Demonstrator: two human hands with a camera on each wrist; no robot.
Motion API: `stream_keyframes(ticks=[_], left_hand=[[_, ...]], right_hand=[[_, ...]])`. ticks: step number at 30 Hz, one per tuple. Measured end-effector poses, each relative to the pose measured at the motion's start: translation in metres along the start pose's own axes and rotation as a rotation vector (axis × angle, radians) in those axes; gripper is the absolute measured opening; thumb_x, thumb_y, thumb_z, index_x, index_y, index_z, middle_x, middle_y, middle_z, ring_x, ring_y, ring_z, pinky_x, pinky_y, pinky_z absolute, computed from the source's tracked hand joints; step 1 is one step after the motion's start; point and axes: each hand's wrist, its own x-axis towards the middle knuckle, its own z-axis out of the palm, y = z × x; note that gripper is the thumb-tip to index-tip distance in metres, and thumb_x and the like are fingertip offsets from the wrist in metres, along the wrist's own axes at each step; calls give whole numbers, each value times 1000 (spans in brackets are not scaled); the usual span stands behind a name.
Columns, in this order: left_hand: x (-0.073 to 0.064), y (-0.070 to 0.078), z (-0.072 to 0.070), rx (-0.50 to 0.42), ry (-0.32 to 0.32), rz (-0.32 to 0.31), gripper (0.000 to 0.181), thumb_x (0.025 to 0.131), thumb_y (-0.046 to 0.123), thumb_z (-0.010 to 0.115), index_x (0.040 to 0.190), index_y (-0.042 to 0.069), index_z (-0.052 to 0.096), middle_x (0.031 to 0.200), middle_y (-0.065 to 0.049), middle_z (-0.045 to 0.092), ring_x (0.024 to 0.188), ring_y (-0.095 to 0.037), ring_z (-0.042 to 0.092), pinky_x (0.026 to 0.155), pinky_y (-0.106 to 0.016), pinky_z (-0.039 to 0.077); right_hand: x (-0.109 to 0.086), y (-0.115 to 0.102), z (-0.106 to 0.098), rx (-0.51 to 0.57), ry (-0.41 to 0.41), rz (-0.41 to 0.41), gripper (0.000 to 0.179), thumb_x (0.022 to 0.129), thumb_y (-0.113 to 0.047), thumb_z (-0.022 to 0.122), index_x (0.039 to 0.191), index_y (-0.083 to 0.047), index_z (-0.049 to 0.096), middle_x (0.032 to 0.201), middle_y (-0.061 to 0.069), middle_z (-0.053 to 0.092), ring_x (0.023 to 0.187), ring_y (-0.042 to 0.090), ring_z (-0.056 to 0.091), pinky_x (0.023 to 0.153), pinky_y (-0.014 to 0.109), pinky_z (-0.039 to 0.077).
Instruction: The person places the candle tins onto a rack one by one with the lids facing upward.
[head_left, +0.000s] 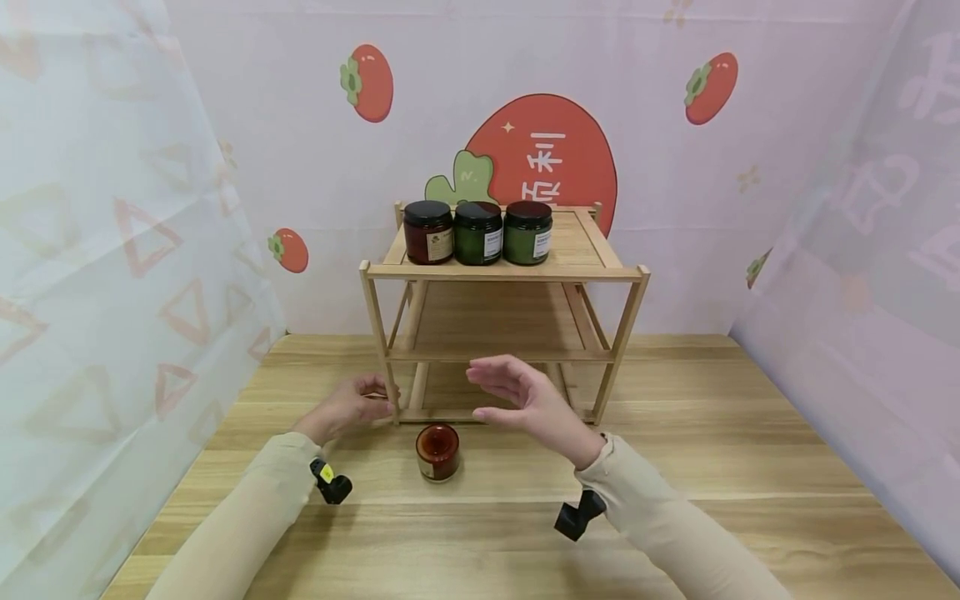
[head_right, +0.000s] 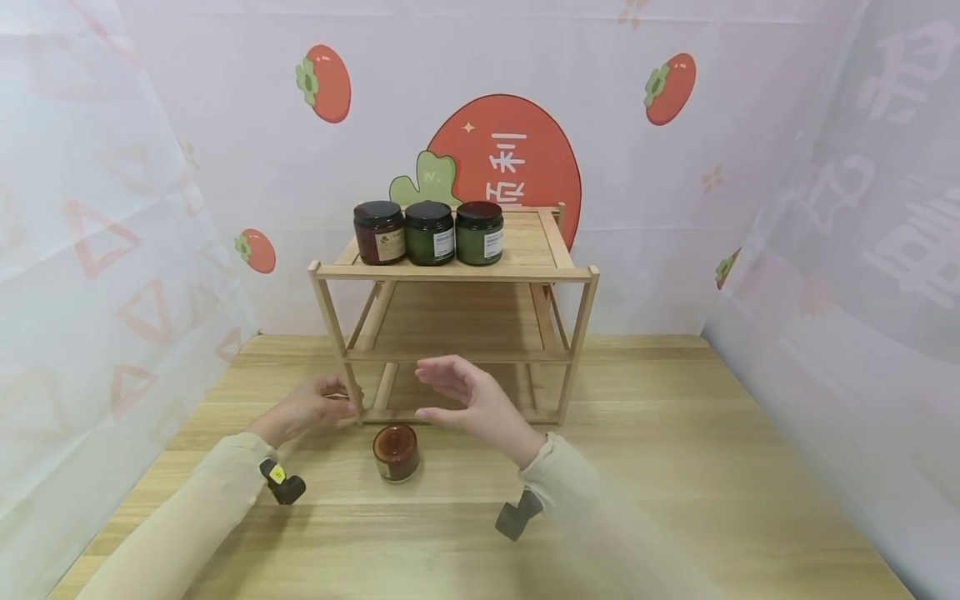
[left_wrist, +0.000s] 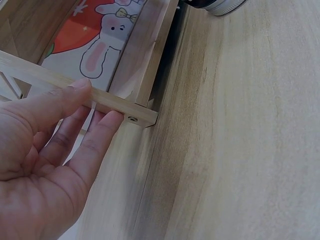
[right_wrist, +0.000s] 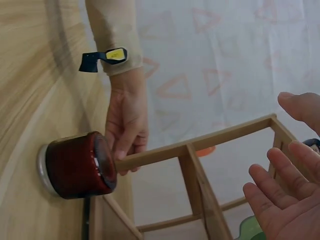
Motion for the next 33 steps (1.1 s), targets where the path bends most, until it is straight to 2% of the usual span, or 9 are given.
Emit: stream_keyframes(ticks=[10, 19, 23, 27, 33], left_hand=[[-1, 1, 0, -4, 0, 7, 27, 85, -6, 66, 110, -4, 55, 126, -32, 52, 95, -18, 65, 83, -26, 57], [-1, 1, 0, 6, 2, 9, 30, 87, -5, 65, 114, -6, 55, 128, -33, 50, 95, -16, 64, 83, -25, 57], [-1, 0, 0, 15, 0, 12, 31, 86, -5, 65, 115, -7, 54, 127, -33, 51, 95, -17, 64, 83, -25, 57], [0, -1, 0, 14, -3, 14, 30, 86, -5, 66, 114, -6, 55, 126, -33, 52, 96, -18, 65, 85, -26, 57], [0, 0, 1, 19, 0, 13, 30, 86, -4, 66, 113, -6, 55, 126, -33, 52, 96, -18, 64, 84, -26, 57]], right_hand=[[-5, 28, 15, -19, -51, 117, 53, 84, -12, 75, 132, -6, 52, 136, 12, 55, 127, 28, 52, 104, 38, 46], [-4, 49, 26, -11, -59, 172, 51, 83, -10, 75, 130, -4, 54, 135, 15, 55, 127, 34, 50, 110, 53, 37], [-4, 54, 28, 1, -61, 202, 52, 83, -9, 76, 130, -4, 54, 136, 12, 55, 130, 38, 46, 111, 54, 35], [-4, 60, 28, -15, -64, 236, 54, 82, -11, 77, 130, -5, 54, 137, 10, 55, 131, 34, 46, 112, 54, 34], [-1, 68, 28, -31, -82, 260, 57, 83, -14, 77, 133, -6, 52, 140, 14, 52, 133, 32, 44, 113, 54, 31]])
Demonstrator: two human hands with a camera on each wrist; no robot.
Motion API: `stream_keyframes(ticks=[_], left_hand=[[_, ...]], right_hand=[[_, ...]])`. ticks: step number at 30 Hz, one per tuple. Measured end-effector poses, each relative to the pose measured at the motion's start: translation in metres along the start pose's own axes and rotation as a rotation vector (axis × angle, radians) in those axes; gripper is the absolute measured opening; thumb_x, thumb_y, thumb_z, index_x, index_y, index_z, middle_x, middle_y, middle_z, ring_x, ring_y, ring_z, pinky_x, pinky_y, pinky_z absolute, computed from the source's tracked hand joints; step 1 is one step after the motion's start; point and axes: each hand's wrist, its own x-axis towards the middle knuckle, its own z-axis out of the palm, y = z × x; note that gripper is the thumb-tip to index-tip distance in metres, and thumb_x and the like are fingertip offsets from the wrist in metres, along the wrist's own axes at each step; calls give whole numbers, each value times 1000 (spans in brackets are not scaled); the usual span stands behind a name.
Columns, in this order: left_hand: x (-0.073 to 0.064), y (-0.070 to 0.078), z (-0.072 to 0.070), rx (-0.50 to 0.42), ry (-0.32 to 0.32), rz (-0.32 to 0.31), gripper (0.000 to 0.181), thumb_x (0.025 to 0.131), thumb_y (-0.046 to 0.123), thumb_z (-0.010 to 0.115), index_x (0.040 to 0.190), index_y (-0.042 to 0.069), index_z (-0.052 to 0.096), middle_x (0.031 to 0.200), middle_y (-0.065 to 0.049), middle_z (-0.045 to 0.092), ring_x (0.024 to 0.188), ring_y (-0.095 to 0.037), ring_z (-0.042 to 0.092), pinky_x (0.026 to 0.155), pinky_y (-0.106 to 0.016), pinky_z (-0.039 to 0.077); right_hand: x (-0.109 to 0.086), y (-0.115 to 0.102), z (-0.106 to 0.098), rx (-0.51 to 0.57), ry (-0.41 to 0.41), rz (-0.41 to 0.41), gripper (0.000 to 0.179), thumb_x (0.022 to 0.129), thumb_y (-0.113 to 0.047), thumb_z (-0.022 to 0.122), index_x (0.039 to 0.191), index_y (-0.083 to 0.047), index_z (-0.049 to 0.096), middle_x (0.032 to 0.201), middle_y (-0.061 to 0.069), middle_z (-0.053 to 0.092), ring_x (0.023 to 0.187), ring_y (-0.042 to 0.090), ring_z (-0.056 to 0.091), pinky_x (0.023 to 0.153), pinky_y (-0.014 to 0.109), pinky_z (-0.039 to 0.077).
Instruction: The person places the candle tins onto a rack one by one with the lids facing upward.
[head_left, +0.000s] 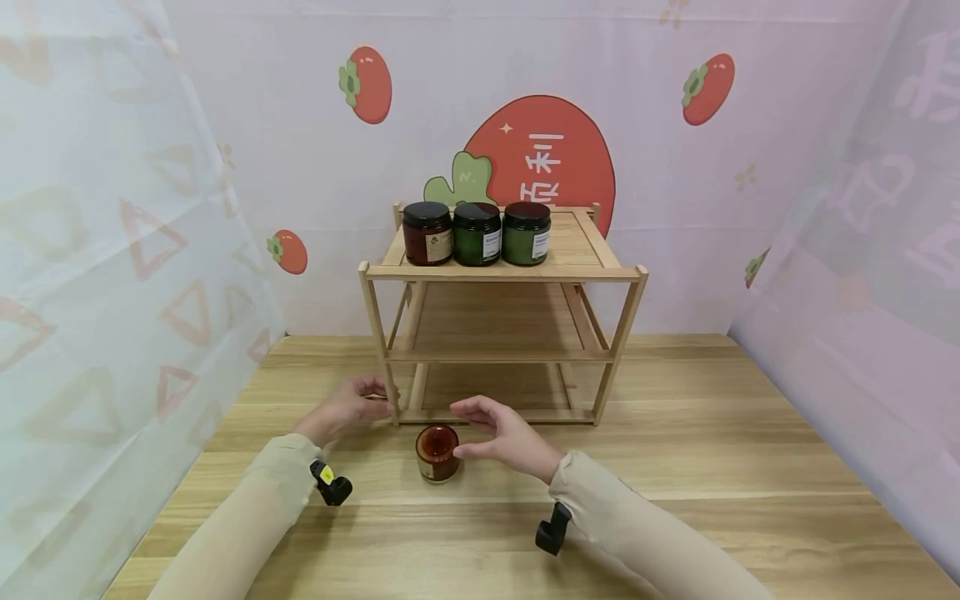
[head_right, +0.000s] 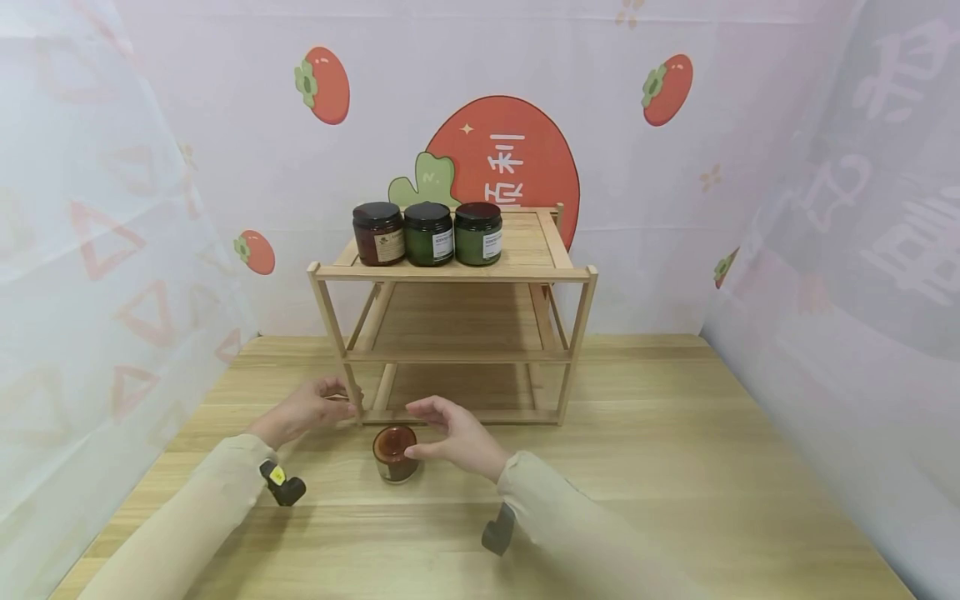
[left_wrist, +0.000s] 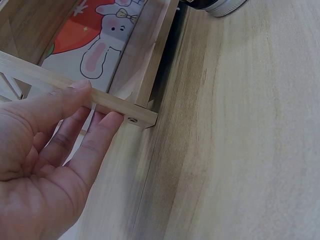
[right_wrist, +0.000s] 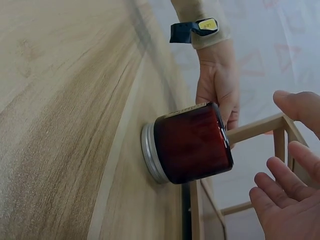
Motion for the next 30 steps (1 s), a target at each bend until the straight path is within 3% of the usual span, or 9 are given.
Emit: stream_keyframes(ticks=[9, 20, 30], left_hand=[[-1, 1, 1, 36, 2, 16, 33, 86, -2, 68, 115, -8, 55, 124, -31, 55, 96, -16, 64, 81, -23, 56], [0, 1, 1, 4, -4, 22, 32, 86, -4, 67, 115, -9, 54, 122, -30, 56, 94, -15, 65, 81, -23, 56], [0, 1, 1, 5, -18, 15, 31, 86, -3, 67, 114, -7, 55, 124, -31, 54, 95, -16, 64, 81, -23, 56]], right_hand=[[4, 8, 1, -26, -4, 18, 60, 82, -14, 78, 134, -4, 50, 141, 14, 50, 133, 33, 43, 113, 52, 32], [7, 18, 2, -68, -34, 40, 67, 82, -14, 78, 138, -1, 45, 144, 19, 46, 135, 31, 43, 113, 45, 35], [10, 26, 4, -65, -68, 62, 71, 79, -11, 80, 139, 1, 43, 143, 20, 46, 133, 36, 43, 112, 49, 36]])
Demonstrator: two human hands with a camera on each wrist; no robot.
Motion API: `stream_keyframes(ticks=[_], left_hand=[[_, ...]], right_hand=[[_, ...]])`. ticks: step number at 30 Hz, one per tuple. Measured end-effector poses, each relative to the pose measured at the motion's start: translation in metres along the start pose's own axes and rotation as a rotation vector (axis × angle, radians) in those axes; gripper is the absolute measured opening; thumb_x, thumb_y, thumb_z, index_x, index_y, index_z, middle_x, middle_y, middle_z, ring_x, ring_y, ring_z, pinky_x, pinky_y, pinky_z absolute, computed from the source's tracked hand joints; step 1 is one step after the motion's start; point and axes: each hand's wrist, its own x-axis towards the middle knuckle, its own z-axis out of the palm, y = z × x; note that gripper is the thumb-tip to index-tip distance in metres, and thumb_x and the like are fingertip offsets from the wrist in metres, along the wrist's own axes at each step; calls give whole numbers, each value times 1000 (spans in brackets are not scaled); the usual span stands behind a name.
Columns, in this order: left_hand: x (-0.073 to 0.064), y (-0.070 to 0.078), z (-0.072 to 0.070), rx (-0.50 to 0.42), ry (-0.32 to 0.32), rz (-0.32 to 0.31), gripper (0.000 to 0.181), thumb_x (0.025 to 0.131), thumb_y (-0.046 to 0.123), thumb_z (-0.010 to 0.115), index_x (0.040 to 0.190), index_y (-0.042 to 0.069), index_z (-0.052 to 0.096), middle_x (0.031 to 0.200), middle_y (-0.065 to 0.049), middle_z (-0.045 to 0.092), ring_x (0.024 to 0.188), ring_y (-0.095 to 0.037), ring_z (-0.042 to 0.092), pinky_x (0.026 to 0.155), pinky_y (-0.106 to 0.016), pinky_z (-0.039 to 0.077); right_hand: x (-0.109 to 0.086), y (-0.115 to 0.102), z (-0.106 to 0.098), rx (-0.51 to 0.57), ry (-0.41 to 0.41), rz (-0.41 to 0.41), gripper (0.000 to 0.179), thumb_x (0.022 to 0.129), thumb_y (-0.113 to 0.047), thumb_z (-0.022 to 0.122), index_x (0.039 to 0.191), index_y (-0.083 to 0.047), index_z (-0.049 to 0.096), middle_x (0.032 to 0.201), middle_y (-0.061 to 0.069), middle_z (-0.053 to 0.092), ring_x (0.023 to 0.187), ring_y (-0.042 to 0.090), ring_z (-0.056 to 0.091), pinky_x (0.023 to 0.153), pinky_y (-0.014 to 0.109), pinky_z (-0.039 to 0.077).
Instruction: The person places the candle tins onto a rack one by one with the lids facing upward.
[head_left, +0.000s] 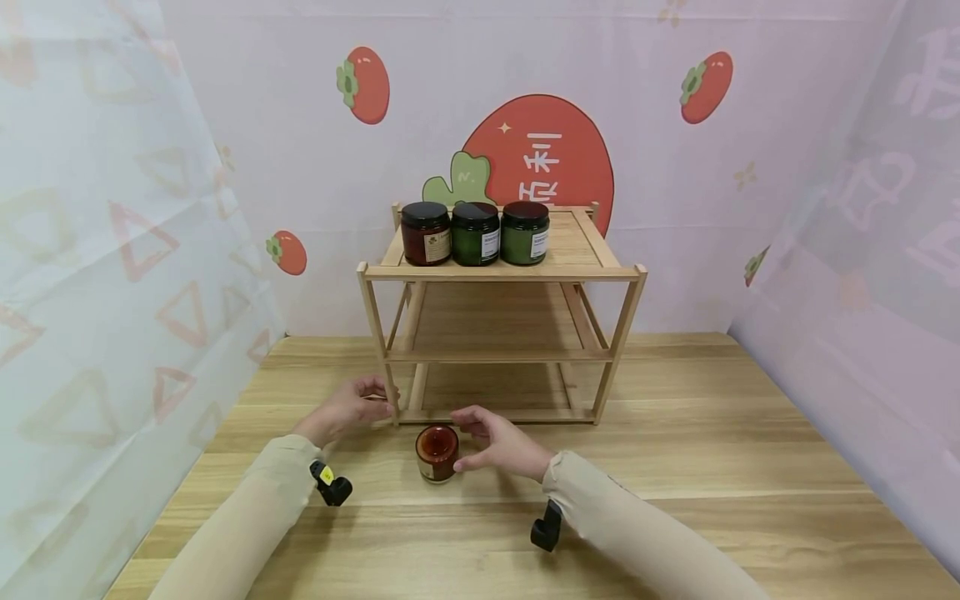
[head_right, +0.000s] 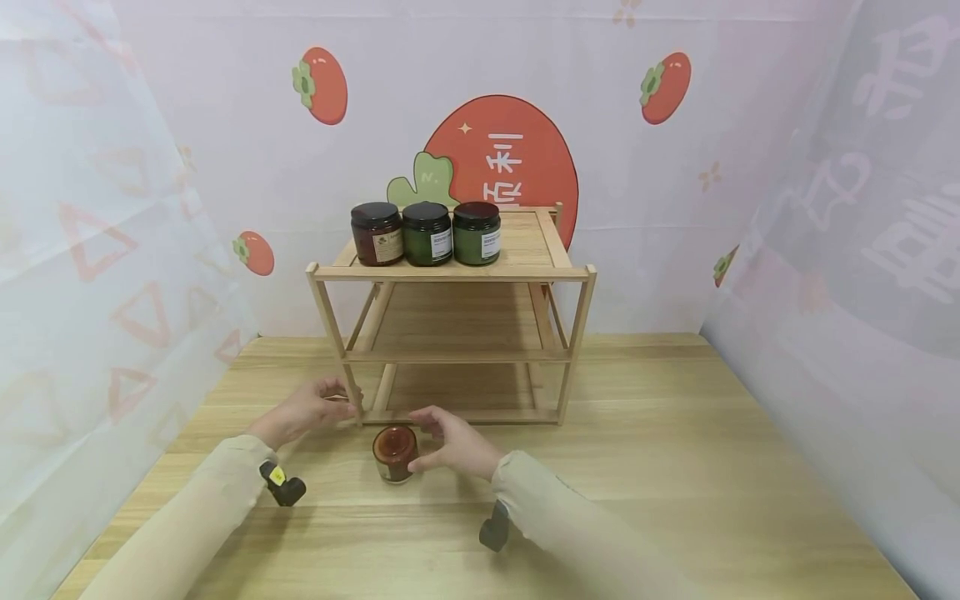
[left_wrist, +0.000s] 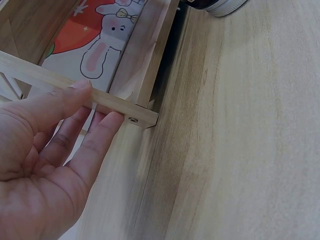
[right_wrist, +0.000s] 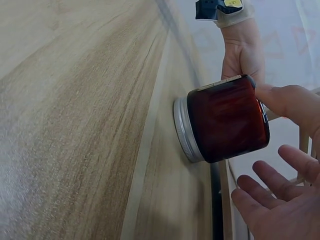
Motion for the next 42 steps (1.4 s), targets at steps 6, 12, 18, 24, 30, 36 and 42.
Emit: stream_keyframes(ticks=[6, 12, 18, 24, 30, 36, 42], left_hand=[[0, 0, 0, 7, -4, 2, 36, 87, -4, 66, 119, -11, 52, 122, -31, 55, 94, -16, 64, 82, -23, 56], [-1, 0, 0, 13, -11, 13, 36, 87, -4, 65, 120, -13, 51, 120, -30, 56, 95, -17, 64, 83, -24, 56], [0, -1, -1, 5, -2, 9, 33, 87, -4, 66, 117, -8, 54, 116, -24, 59, 94, -15, 65, 82, -24, 56], [0, -1, 0, 10, 2, 2, 33, 87, -4, 65, 117, -9, 54, 119, -27, 57, 95, -17, 64, 82, -24, 57], [1, 0, 0, 7, -3, -1, 32, 87, -4, 65, 117, -8, 54, 123, -32, 53, 96, -17, 64, 82, -24, 56], [0, 0, -1, 21, -6, 0, 35, 87, -3, 65, 119, -10, 52, 122, -31, 55, 95, -17, 64, 82, -24, 56], [0, 0, -1, 3, -11, 7, 35, 88, -4, 64, 120, -12, 51, 121, -30, 55, 95, -17, 64, 83, -24, 56]], right_hand=[[2, 5, 2, 0, -7, -6, 71, 78, -7, 80, 138, 1, 43, 140, 19, 48, 130, 36, 46, 111, 47, 37], [3, 6, 5, 2, -4, 15, 69, 77, -6, 80, 137, -1, 45, 136, 15, 52, 127, 33, 49, 111, 44, 39], [3, 6, 7, -1, -11, 29, 69, 76, -6, 80, 136, -2, 46, 134, 14, 54, 125, 32, 51, 110, 45, 40], [4, 8, 8, -4, -12, 48, 68, 77, -7, 81, 136, -3, 46, 134, 12, 54, 125, 30, 51, 109, 44, 41], [5, 8, 9, -7, -15, 47, 68, 77, -7, 81, 136, -3, 47, 133, 12, 54, 125, 30, 51, 109, 42, 42], [6, 10, 12, -1, -17, 45, 67, 77, -7, 81, 135, -3, 47, 132, 12, 56, 123, 28, 53, 108, 38, 43], [8, 13, 14, -1, -13, 47, 68, 76, -7, 81, 135, -2, 47, 131, 11, 56, 122, 27, 54, 106, 38, 45]])
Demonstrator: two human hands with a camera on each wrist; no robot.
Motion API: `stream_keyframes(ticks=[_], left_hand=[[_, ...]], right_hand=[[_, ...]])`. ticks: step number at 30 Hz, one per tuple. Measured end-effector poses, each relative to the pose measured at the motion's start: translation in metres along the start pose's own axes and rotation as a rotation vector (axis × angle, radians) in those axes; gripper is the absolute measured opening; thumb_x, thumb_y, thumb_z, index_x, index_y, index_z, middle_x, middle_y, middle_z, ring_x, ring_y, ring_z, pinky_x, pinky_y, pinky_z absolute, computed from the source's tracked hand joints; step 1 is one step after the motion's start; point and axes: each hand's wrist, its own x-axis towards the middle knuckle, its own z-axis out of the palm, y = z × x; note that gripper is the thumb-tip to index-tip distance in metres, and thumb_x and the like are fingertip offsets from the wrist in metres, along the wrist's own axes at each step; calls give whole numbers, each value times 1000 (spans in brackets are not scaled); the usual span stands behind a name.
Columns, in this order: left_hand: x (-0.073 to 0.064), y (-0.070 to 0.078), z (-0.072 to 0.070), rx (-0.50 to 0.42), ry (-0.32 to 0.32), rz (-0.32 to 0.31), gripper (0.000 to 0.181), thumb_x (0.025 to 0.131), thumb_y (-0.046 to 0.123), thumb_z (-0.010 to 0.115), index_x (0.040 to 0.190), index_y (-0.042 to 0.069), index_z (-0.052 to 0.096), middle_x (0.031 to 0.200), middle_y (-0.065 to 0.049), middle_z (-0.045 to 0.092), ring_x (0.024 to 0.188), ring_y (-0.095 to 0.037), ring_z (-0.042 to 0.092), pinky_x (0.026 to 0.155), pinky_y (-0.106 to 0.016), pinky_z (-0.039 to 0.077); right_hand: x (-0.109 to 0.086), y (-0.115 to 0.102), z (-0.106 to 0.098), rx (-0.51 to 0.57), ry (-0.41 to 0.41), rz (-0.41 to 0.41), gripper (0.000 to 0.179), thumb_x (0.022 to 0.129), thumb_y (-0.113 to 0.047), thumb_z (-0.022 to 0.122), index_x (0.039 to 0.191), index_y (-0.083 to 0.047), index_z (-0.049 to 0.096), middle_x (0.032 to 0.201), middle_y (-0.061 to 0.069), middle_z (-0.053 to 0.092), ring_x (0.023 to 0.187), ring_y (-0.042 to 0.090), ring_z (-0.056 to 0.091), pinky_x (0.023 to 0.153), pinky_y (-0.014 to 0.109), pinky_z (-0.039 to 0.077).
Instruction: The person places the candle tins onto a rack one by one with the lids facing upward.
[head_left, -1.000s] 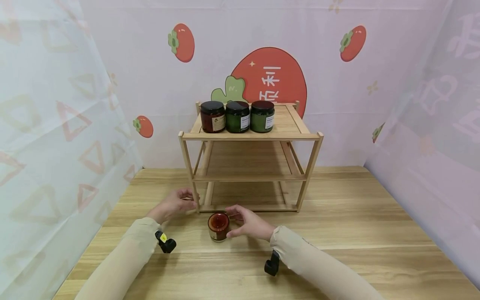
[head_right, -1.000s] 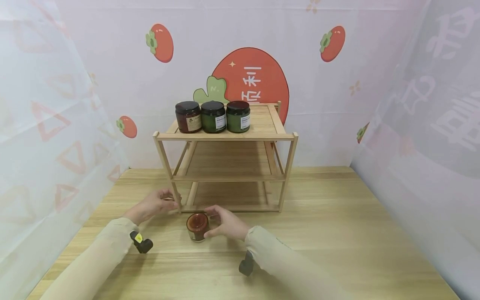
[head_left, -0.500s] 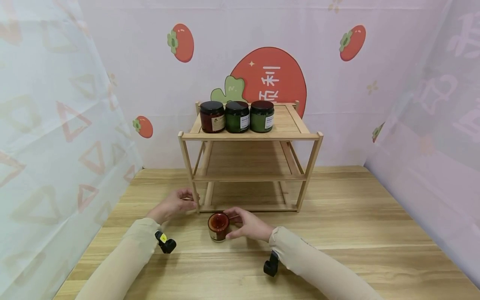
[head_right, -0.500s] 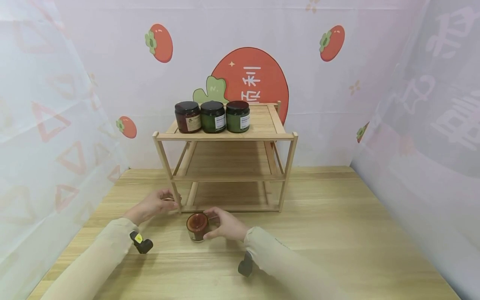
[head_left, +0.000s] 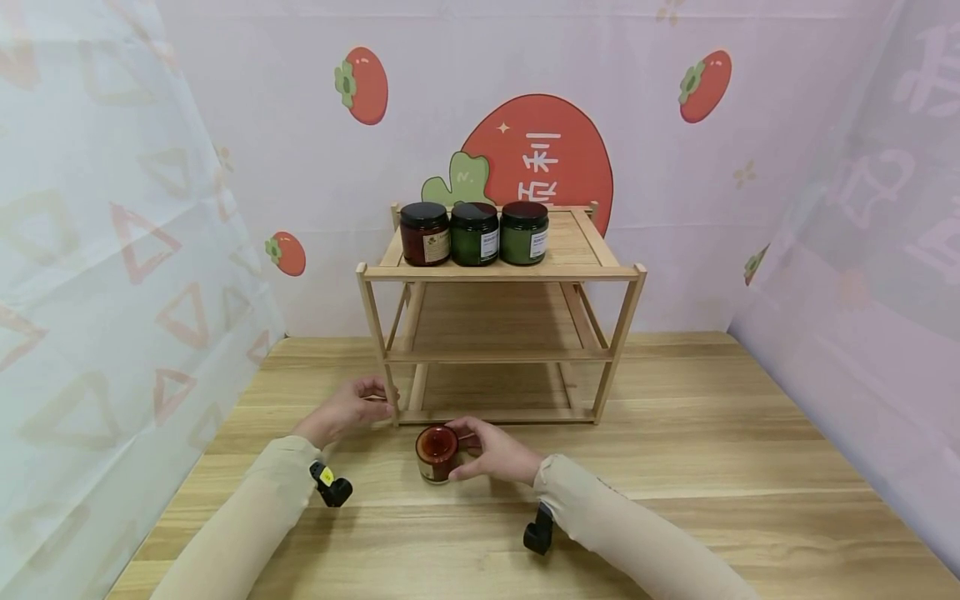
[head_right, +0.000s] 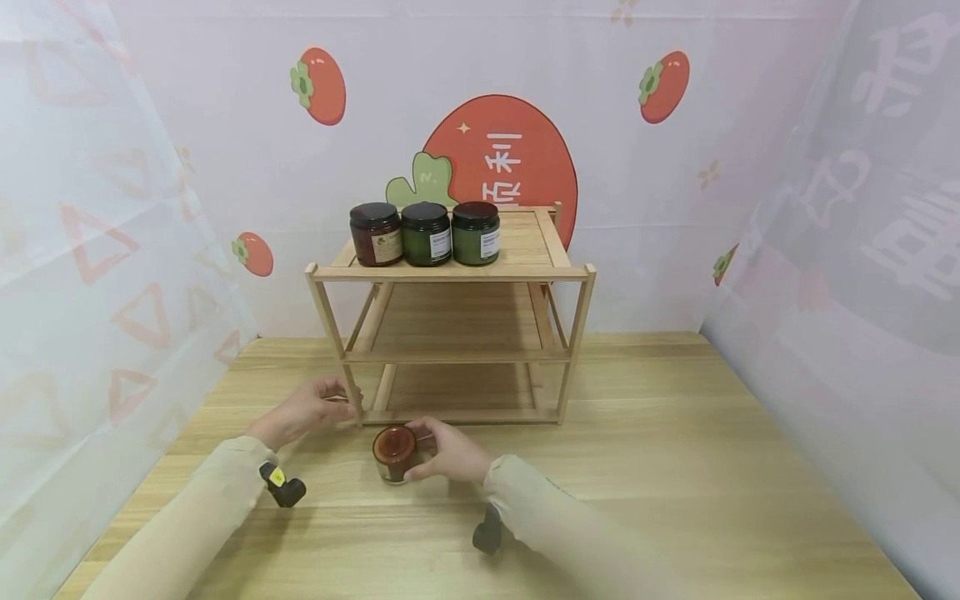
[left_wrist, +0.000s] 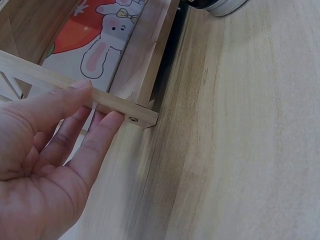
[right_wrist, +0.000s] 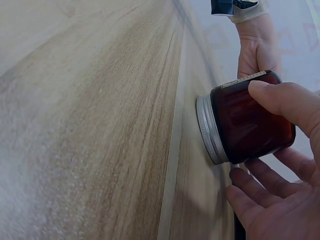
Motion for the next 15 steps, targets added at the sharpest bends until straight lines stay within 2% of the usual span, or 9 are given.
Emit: stream_keyframes(ticks=[15], left_hand=[[1, 0, 0, 6, -1, 1, 36, 87, -3, 65, 119, -12, 51, 123, -32, 54, 94, -14, 63, 80, -22, 56]], right_hand=[[2, -1, 2, -32, -9, 10, 67, 77, -8, 81, 135, -3, 46, 128, 9, 57, 119, 25, 55, 104, 37, 46]])
